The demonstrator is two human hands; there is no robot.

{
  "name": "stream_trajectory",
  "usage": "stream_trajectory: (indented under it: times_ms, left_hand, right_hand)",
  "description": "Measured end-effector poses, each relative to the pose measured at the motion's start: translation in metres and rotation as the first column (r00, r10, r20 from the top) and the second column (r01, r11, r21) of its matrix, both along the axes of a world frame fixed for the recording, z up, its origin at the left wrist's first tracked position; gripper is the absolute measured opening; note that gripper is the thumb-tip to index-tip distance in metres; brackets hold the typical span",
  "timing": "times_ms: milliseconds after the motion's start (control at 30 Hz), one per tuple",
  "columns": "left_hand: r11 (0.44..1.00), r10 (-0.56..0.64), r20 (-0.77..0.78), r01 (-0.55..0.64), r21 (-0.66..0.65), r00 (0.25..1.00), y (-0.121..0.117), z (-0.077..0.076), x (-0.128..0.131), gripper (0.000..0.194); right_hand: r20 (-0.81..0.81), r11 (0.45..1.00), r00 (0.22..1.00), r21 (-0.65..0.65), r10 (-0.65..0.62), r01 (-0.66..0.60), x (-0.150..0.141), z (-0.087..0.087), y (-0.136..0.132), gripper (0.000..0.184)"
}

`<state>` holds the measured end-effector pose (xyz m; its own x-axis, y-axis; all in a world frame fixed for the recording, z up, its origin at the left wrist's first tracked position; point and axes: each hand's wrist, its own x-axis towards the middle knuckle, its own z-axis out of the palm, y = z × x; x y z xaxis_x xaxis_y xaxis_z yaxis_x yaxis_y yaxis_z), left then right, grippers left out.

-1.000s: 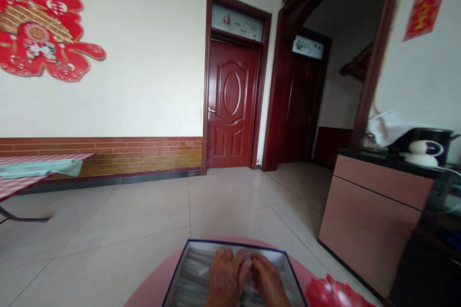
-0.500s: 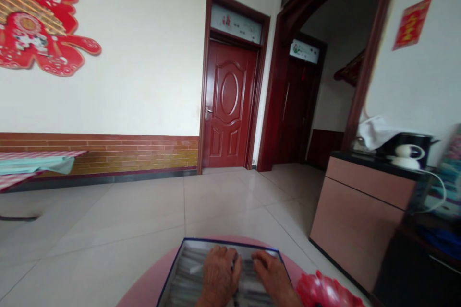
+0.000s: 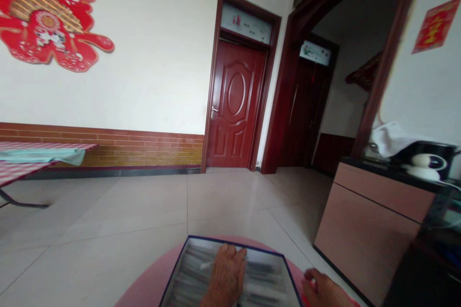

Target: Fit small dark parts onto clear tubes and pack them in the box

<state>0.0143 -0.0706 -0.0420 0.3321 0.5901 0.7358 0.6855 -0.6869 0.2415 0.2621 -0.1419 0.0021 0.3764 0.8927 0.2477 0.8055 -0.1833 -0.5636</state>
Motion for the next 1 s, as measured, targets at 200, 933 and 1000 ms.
stream_trajectory:
  times_ms: [200,933,1000]
  left_hand:
    - [0.999,0.049,-0.024,-0.049,0.016,0.998,0.005,-0.003,0.001,0.036]
    - [0.996,0.087,-0.004,-0.087,-0.010,0.996,-0.003,0.006,-0.003,0.035]
    - [0.996,0.069,-0.014,-0.070,-0.056,0.997,-0.004,0.008,-0.003,0.036]
  right_hand:
    - [-0.220,0.943,0.928,0.214,0.301,-0.255,-0.101,0.009,0.039,0.029]
    - [-0.943,0.957,0.174,0.263,0.282,-0.125,-0.140,-0.035,0.047,0.037]
    - [-0.932,0.959,0.229,0.261,0.279,-0.108,-0.139,-0.036,0.047,0.038]
